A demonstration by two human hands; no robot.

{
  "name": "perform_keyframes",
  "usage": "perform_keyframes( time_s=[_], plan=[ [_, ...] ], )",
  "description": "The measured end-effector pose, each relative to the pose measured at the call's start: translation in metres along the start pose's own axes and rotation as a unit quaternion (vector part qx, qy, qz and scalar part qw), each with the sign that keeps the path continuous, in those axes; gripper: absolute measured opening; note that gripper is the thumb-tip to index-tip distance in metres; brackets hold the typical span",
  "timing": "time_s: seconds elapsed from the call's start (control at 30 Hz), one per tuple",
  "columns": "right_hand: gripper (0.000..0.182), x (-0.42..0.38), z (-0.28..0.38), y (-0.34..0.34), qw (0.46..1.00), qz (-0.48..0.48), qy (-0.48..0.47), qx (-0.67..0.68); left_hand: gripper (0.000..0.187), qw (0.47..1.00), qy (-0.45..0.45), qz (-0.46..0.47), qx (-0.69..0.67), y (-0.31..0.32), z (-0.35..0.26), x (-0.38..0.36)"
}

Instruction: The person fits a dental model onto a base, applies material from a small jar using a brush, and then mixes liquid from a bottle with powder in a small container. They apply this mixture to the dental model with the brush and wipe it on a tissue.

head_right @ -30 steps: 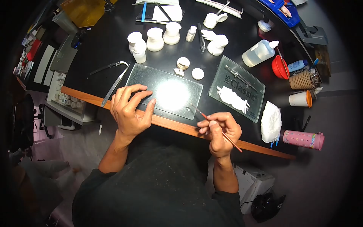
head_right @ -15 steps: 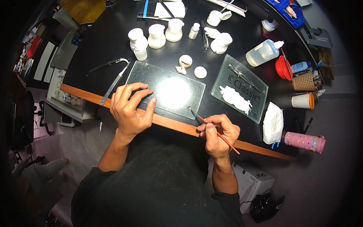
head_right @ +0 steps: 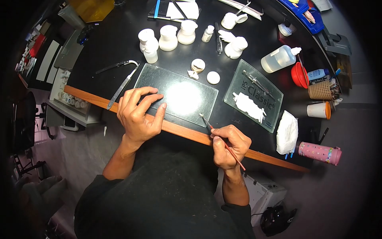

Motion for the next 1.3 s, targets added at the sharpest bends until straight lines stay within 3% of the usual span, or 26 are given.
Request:
perform_keyframes(
  time_s=[0.5, 0.6, 0.73, 0.93, 1.3],
  plan=[
    [0.014, 0.002, 0.004, 0.005, 0.998, 0.018, -0.059, -0.026, 0.019, 1.0, 0.014, -0.022, 0.0, 0.001, 0.001, 0.0],
    [0.011, -0.002, 0.0, 0.001, 0.999, -0.018, -0.042, -0.003, 0.02, 1.0, 0.015, -0.022, -0.001, 0.002, 0.002, 0.0],
    [0.011, -0.007, -0.005, 0.003, 0.997, -0.027, 0.064, 0.035, 0.019, 1.0, 0.001, -0.005, -0.005, 0.0, 0.0, 0.0],
    [0.011, -0.01, -0.006, 0.001, 0.997, -0.042, 0.046, 0.037, 0.019, 1.0, 0.011, -0.018, -0.001, 0.002, 0.001, -0.001],
    [0.01, -0.006, -0.002, 0.003, 0.999, -0.04, 0.011, 0.003, 0.031, 0.991, 0.032, 0.07, -0.105, -0.007, -0.012, 0.047]
  ],
)
Point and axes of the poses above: each hand's wrist, its own x-axis towards the middle knuckle, its own y-axis out of the palm, z = x × y, the point moved 4 cm from there along x, towards the middle knuckle, and after that the axes turned 7 degrees about x, right-handed, at the moved point
